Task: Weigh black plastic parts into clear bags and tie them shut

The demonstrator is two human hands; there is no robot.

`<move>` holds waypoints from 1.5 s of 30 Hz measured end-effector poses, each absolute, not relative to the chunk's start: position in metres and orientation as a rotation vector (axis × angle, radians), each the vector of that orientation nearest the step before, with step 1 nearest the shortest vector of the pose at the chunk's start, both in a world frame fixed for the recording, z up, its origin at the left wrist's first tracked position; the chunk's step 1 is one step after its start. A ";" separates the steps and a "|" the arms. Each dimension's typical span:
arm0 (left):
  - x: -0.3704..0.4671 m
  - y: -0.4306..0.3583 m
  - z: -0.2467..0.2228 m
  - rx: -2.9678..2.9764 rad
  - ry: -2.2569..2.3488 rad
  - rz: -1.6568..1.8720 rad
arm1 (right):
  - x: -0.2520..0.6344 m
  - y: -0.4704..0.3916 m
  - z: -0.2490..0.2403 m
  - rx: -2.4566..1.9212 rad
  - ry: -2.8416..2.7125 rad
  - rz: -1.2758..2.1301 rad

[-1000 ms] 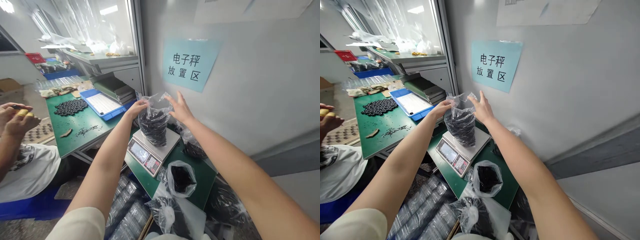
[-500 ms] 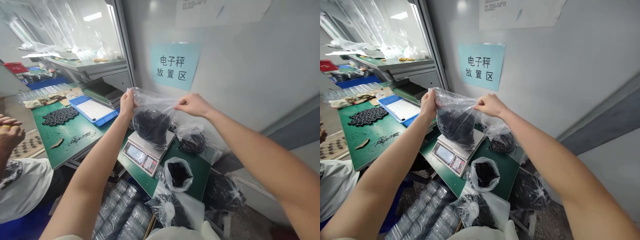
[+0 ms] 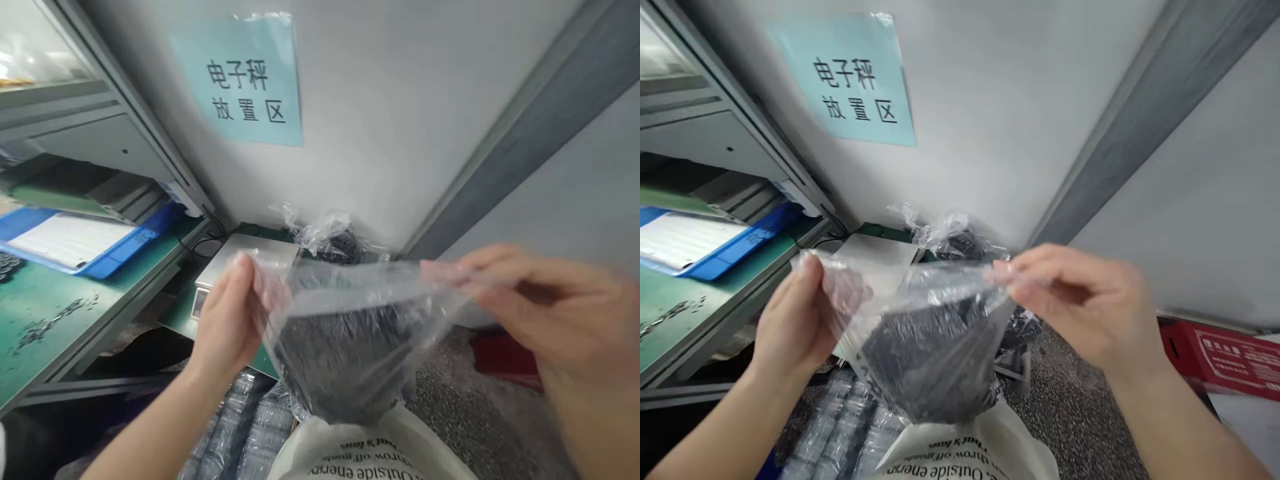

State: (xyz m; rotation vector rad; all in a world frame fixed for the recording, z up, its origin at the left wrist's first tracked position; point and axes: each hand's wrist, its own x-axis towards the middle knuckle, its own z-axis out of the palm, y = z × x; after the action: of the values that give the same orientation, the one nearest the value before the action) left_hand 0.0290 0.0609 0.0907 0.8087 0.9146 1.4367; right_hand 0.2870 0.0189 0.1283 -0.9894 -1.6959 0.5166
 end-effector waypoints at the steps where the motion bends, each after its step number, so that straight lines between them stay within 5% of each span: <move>1: 0.034 0.052 0.083 0.799 0.895 1.347 | 0.291 0.004 0.120 -1.003 -1.658 0.530; 9: 0.080 0.041 0.051 0.877 0.748 1.019 | 0.299 -0.074 0.086 -1.230 -1.232 0.401; 20: 0.107 0.063 -0.040 0.931 0.864 0.975 | 0.288 -0.107 -0.018 -1.125 -1.077 0.980; 36: 0.123 0.046 -0.024 0.929 0.806 1.111 | 0.288 -0.086 -0.048 -1.364 -1.388 0.749; 45: 0.122 0.041 -0.048 0.759 1.180 1.002 | 0.255 -0.066 -0.064 -0.794 -0.676 1.258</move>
State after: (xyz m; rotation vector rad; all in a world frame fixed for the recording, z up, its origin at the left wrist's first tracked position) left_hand 0.1225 0.0414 -0.0475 0.7589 1.1801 1.0016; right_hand 0.2547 -0.0656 -0.0640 -0.7935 -0.6756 1.2584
